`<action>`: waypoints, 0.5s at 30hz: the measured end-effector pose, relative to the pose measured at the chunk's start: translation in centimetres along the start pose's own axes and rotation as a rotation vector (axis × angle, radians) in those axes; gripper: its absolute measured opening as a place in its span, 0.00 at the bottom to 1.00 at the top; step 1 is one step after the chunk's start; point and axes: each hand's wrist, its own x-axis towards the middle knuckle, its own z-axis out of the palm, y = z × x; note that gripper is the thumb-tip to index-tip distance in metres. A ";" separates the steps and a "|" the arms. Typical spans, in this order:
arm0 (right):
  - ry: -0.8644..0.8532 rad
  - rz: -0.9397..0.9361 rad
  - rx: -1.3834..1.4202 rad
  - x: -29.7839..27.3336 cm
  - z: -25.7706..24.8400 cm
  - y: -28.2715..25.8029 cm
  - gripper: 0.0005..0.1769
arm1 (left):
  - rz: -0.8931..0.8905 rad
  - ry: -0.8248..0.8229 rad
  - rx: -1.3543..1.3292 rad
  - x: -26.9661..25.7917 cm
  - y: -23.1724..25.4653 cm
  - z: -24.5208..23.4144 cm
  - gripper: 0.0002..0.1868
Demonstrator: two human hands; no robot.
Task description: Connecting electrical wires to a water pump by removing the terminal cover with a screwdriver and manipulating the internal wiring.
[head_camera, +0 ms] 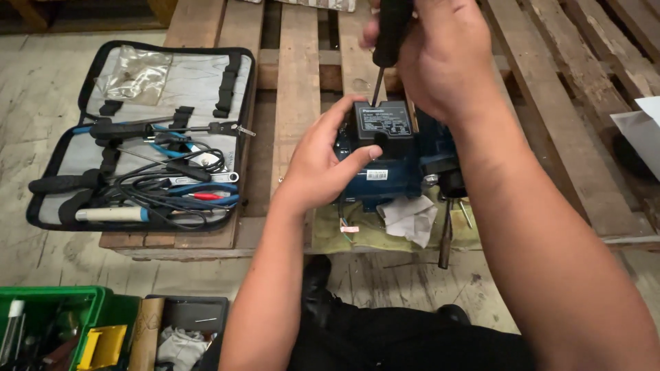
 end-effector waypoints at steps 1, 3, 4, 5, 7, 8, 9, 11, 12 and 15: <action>0.035 0.049 0.057 0.0 0.4 -0.3 0.18 | -0.009 -0.007 0.013 0.0 0.1 0.0 0.33; 0.074 0.099 0.114 -0.1 1.1 -0.9 0.17 | -0.019 -0.016 0.024 0.1 0.0 0.0 0.33; 0.038 0.075 0.061 -0.1 1.5 -1.2 0.18 | 0.001 -0.010 0.014 0.1 -0.2 0.0 0.33; 0.001 0.050 0.007 -0.1 1.9 -1.6 0.19 | 0.022 -0.003 0.004 0.2 -0.3 0.1 0.33; 0.018 0.026 -0.019 0.0 1.7 -0.7 0.16 | 0.001 -0.001 0.018 0.2 -0.4 0.1 0.33; 0.032 0.000 -0.043 0.1 1.6 -0.2 0.15 | -0.020 0.003 0.035 0.1 -0.4 0.1 0.34; 0.032 0.000 -0.045 0.0 1.4 -0.5 0.15 | -0.019 0.003 0.034 0.1 -0.3 0.1 0.34; -0.021 -0.133 -0.284 -0.3 1.1 -0.9 0.25 | -0.033 0.003 -0.008 0.0 -0.3 0.1 0.33; -0.023 -0.131 -0.285 -0.3 0.7 -0.9 0.25 | -0.034 0.005 -0.009 0.0 -0.1 0.1 0.33; -0.043 -0.211 -0.430 -0.2 -0.2 -0.7 0.12 | -0.082 -0.010 0.015 0.0 0.0 0.0 0.34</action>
